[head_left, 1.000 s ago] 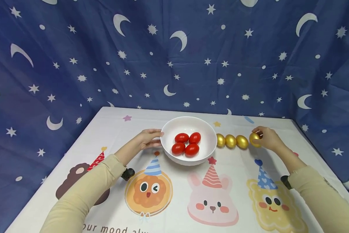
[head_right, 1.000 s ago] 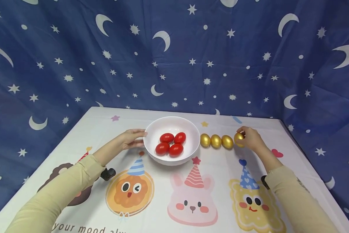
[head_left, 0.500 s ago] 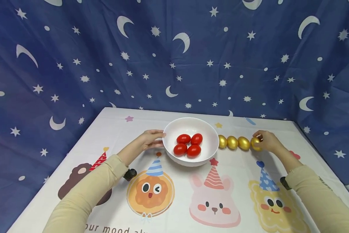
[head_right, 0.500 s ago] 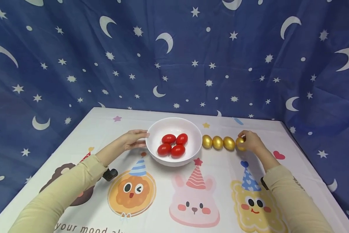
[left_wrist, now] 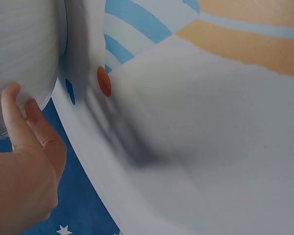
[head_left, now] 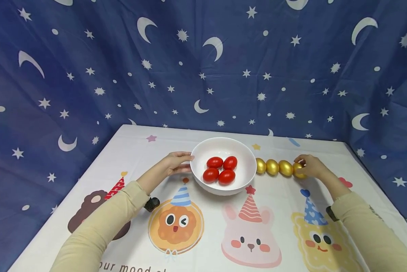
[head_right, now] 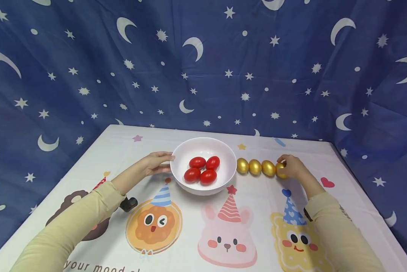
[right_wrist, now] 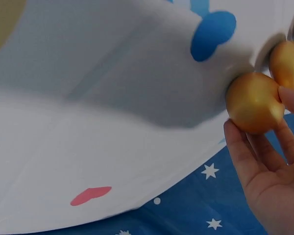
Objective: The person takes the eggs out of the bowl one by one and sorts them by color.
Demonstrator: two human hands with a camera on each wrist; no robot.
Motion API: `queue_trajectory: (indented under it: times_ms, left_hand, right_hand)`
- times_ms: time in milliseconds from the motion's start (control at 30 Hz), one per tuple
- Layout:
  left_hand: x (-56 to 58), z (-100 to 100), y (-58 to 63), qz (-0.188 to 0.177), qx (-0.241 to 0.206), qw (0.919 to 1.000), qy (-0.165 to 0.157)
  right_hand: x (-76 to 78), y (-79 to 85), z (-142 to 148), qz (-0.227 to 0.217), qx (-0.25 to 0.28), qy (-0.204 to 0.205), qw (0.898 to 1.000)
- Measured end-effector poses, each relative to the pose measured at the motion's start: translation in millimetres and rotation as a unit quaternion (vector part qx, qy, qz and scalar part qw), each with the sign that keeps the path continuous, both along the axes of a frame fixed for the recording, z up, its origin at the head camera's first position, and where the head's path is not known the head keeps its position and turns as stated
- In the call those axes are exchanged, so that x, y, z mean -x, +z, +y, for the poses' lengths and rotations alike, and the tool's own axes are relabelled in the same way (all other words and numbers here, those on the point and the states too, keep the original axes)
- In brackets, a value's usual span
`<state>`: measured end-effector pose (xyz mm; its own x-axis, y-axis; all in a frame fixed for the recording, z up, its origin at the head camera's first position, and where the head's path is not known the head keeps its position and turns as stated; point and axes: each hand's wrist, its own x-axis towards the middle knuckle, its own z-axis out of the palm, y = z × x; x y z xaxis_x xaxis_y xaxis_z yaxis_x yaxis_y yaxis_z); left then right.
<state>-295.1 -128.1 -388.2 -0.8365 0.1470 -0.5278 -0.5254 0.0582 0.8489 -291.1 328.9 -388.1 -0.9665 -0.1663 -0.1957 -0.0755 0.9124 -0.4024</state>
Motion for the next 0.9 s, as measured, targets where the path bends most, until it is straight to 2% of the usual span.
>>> queue_trajectory:
  times_ms: [367,667,900]
  left_hand:
    - [-1.3,-0.3,1.3,0.003,-0.001,1.0,0.0]
    - [-3.8,-0.6,2.6,0.004,0.0,1.0,0.0]
    - [-2.5,0.4,3.0,0.002,0.001,1.0,0.0]
  right_hand:
    - [1.7,3.8,1.7,0.006,0.007,0.05,0.999]
    - [5.6,5.0,7.6,-0.006,0.004,0.065,0.998]
    - [4.3,4.4,9.0,-0.01,-0.002,0.059,0.998]
